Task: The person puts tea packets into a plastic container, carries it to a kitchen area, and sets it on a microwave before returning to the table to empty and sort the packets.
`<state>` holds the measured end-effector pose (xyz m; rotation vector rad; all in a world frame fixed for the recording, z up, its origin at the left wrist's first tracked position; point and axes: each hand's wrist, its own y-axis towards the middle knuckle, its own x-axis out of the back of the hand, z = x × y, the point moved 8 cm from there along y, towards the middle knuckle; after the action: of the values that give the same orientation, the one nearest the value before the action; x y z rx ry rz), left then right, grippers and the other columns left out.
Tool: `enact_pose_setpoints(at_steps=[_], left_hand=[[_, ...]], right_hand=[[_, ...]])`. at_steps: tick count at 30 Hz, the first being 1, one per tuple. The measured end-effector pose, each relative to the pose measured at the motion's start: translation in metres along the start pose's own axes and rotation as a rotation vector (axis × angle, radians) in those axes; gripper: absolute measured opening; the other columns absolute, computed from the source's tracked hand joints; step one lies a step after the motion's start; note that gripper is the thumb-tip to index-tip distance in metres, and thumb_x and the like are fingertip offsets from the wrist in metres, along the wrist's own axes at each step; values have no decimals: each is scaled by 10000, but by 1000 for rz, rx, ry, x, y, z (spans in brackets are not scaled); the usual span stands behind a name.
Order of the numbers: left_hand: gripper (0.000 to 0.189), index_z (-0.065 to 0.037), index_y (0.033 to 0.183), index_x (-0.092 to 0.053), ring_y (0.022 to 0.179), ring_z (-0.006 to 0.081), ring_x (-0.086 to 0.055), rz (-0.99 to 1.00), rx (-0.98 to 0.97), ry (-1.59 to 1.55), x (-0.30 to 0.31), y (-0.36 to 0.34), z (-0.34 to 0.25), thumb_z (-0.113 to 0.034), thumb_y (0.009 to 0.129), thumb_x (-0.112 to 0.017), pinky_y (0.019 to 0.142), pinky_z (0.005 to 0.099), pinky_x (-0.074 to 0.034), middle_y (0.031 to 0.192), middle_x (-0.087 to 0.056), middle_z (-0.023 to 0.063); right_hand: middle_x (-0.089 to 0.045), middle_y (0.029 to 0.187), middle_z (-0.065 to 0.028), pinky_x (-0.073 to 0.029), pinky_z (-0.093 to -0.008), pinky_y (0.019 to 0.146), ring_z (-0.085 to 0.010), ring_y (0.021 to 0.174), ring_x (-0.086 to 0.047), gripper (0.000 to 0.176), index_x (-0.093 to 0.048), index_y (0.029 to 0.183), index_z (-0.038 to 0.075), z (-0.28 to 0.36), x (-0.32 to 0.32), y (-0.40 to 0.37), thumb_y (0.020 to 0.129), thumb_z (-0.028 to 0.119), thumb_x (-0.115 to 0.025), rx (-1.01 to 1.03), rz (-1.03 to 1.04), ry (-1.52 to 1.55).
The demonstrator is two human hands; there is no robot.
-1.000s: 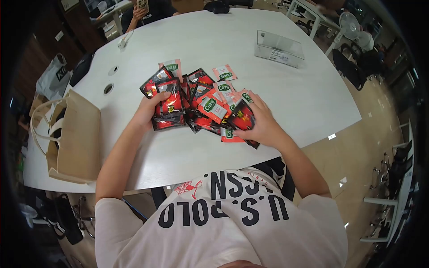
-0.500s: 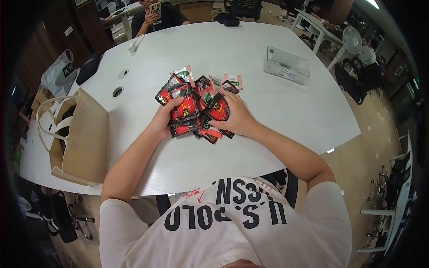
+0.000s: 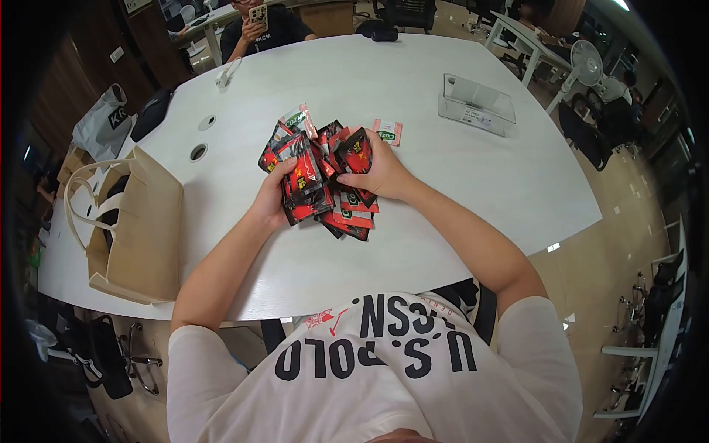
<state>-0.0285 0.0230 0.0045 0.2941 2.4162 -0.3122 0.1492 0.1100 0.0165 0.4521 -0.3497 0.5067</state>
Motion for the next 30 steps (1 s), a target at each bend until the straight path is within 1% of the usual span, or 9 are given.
enact_pose_setpoints(at_steps=[5,9,12,15,16,19,23,27,30], left_hand=[[546,-50,1417,-530,1159,274,-707,15,-28,11,2,4,1,-387,998,-624,1023,505,-587,1289,-696,151],[508,-55,1395,-525,1142,264,-714,-12,-66,9,7,8,1,-344,994,-645,996,488,-604,1276,-697,153],[456,-55,1367,-523,1097,247,-729,-50,-129,19,8,9,-5,-285,997,-656,949,461,-629,1243,-705,143],[413,-53,1339,-534,1041,233,-744,-157,-247,97,17,8,-18,-242,997,-667,903,437,-648,1203,-715,127],[400,-52,1330,-540,1023,229,-749,-204,-292,132,21,7,-24,-232,997,-670,889,430,-654,1191,-719,121],[388,-50,1307,-555,1001,228,-753,-271,-289,145,28,6,-33,-224,988,-691,878,429,-658,1167,-724,117],[378,-22,1285,-582,998,209,-750,-302,-270,215,30,13,-32,-161,964,-726,868,416,-657,1156,-730,113],[387,-7,1314,-590,1008,205,-740,-312,-272,368,19,20,-30,-120,970,-727,891,380,-626,1183,-725,126],[380,-31,1328,-597,1055,203,-729,-332,-230,356,39,27,-25,-285,1049,-647,930,391,-608,1204,-721,112]], right_hand=[[-622,1327,-148,-534,-323,1028,-200,1180,-645,972,-397,1447,-55,5,15,-5,720,233,-974,-80,-129,343],[-649,1232,-108,-578,-322,944,-159,1085,-674,738,-443,1334,1,-3,21,-4,797,163,-923,-162,-176,537],[-664,1178,-91,-601,-323,889,-144,1032,-686,682,-444,1319,13,-2,25,-6,823,127,-897,-185,-250,574],[-664,1163,-95,-589,-349,954,-177,1066,-685,609,-467,1297,24,-14,31,-6,849,107,-872,-172,-354,632],[-663,1158,-91,-598,-338,922,-168,1059,-684,607,-470,1288,33,-17,36,-7,843,107,-876,-156,-379,620],[-659,1140,-91,-609,-317,862,-142,1017,-685,648,-444,1268,26,-12,55,-9,816,121,-898,-115,-484,470],[-660,1137,-92,-604,-321,874,-144,1005,-688,642,-447,1254,32,6,76,-1,807,117,-900,53,-568,406],[-660,1139,-89,-608,-320,863,-137,1006,-686,661,-450,1273,21,43,68,23,802,124,-901,111,-435,514],[-663,1168,-100,-594,-308,866,-147,1004,-684,734,-460,1296,4,35,35,51,768,192,-934,30,-284,385]])
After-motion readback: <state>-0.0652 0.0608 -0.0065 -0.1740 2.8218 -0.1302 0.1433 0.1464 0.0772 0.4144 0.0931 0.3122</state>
